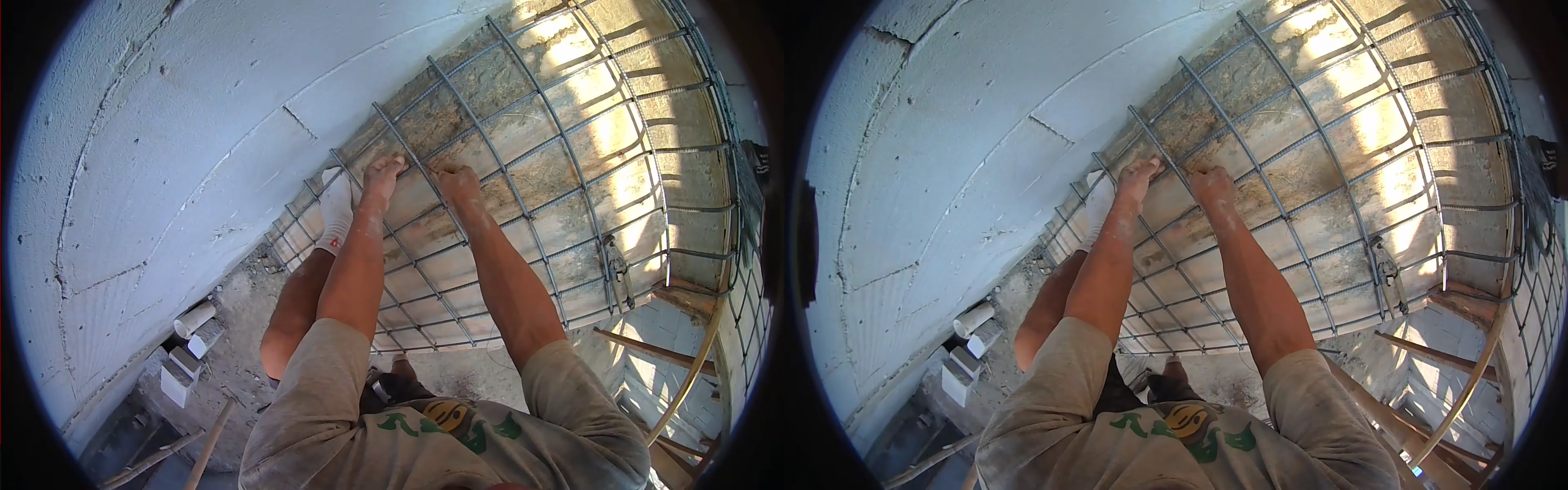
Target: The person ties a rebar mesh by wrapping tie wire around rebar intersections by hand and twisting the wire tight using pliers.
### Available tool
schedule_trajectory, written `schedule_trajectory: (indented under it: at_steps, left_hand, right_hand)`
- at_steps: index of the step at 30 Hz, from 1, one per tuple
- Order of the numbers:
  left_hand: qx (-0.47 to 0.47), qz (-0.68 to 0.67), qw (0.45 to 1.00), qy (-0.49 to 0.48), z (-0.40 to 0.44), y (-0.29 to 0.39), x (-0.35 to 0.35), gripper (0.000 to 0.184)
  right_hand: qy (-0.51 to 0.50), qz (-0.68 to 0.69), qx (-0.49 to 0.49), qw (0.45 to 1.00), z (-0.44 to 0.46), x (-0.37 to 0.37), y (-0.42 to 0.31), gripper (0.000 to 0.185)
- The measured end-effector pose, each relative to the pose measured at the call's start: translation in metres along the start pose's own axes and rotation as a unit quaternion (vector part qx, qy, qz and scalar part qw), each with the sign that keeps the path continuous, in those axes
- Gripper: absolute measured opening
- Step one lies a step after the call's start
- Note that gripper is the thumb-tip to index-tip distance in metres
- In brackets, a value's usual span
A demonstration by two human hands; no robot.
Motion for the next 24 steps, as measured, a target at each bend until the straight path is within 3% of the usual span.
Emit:
schedule_trajectory:
  at_steps: [1,4,7,11,16,20,24]
  left_hand:
    - [-0.008,-0.003,1.0,0.016,-0.004,0.0,0.0,0.027]
    - [-0.02,-0.003,0.999,0.049,-0.003,-0.002,0.003,0.025]
    - [-0.033,0.038,0.996,0.079,-0.01,0.004,0.006,0.021]
    - [-0.001,0.065,0.99,0.126,-0.04,0.018,0.005,0.016]
    - [0.006,-0.051,0.994,0.096,-0.046,0.022,-0.006,0.018]
    - [0.071,-0.03,0.991,0.11,-0.046,0.023,0.001,0.017]
    - [0.065,-0.007,0.996,0.056,-0.045,0.024,-0.01,0.021]
  right_hand:
    - [0.016,-0.052,0.0,0.999,-0.008,0.008,-0.006,0.031]
    - [0.008,-0.059,0.059,0.996,-0.032,0.026,-0.033,0.035]
    - [0.063,-0.071,0.121,0.988,-0.025,0.025,-0.038,0.033]
    - [0.075,0.12,0.057,0.988,-0.032,0.017,-0.029,0.029]
    - [0.037,0.274,0.01,0.961,-0.063,-0.02,-0.012,0.026]
    - [0.057,0.163,0.075,0.982,-0.074,-0.036,-0.011,0.03]
    - [0.074,0.022,0.118,0.99,-0.091,-0.03,-0.034,0.026]
Point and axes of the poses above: each hand's wrist, its own z-axis towards the middle knuckle, its own x-axis out of the back of the hand, y = z × x, the point moved 10 cm from there along z, towards the middle knuckle, and after that the axes turned 2 degrees about y, right-handed, at the moved point
